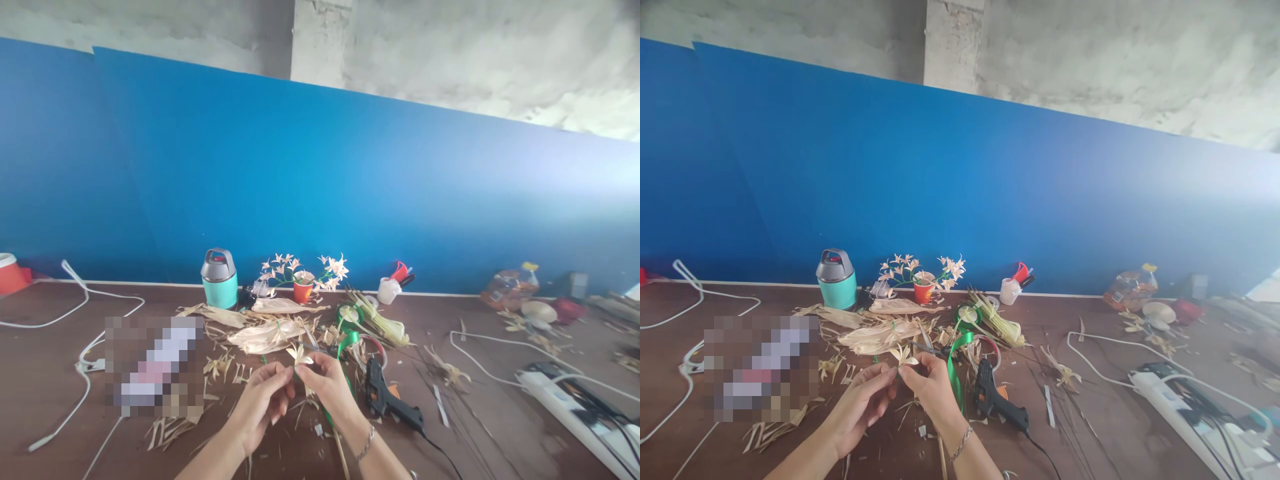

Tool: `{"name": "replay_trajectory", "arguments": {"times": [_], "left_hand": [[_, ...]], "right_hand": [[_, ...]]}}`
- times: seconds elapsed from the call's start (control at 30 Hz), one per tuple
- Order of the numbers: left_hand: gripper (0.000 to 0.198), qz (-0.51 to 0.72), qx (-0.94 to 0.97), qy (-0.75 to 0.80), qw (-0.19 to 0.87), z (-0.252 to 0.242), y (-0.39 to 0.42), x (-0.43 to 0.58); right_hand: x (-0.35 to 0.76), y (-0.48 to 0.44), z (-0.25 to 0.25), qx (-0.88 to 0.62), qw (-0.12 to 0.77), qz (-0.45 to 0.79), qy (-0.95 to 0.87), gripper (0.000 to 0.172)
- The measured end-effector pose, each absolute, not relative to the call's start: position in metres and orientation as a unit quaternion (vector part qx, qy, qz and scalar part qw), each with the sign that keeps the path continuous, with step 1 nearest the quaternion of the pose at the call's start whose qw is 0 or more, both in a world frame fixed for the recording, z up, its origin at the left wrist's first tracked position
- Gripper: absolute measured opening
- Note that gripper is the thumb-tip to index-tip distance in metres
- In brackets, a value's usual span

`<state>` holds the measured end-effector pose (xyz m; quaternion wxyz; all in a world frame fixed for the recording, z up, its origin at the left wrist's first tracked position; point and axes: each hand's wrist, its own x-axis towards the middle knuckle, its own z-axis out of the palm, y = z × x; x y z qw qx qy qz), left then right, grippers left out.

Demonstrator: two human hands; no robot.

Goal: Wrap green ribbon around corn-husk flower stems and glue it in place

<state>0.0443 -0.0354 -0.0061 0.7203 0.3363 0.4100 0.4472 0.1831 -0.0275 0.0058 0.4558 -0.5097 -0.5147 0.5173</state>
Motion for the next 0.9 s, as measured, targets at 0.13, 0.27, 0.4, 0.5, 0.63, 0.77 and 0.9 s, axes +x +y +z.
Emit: {"name": "replay_trajectory", "arguments": {"times": [0.13, 0.27, 0.4, 0.5, 0.63, 0.77, 0.9], "left_hand": [[0.036, 0.451, 0.339, 0.409, 0.717, -0.008, -0.035, 0.044], [0.035, 0.462, 0.340, 0.422, 0.702, -0.008, -0.035, 0.044], [0.033, 0.496, 0.342, 0.441, 0.666, -0.009, -0.034, 0.046], [0.034, 0.513, 0.351, 0.445, 0.644, -0.011, -0.034, 0.046], [0.032, 0.525, 0.369, 0.446, 0.624, -0.012, -0.036, 0.047], [0.031, 0.500, 0.391, 0.480, 0.605, -0.010, -0.037, 0.049], [0.032, 0.487, 0.423, 0.489, 0.588, -0.013, -0.037, 0.050]], "right_hand": [[0.182, -0.026, 0.001, -0.508, 0.470, 0.504, -0.517, 0.024], [0.181, -0.024, -0.005, -0.560, 0.492, 0.414, -0.522, 0.030], [0.183, -0.031, -0.005, -0.609, 0.487, 0.195, -0.595, 0.027], [0.182, -0.043, 0.000, -0.564, 0.475, 0.048, -0.674, 0.011], [0.177, -0.053, 0.006, -0.542, 0.428, 0.051, -0.721, 0.014], [0.172, -0.047, 0.005, -0.564, 0.437, 0.168, -0.680, 0.018], [0.171, -0.041, 0.001, -0.562, 0.487, 0.250, -0.620, 0.017]]}}
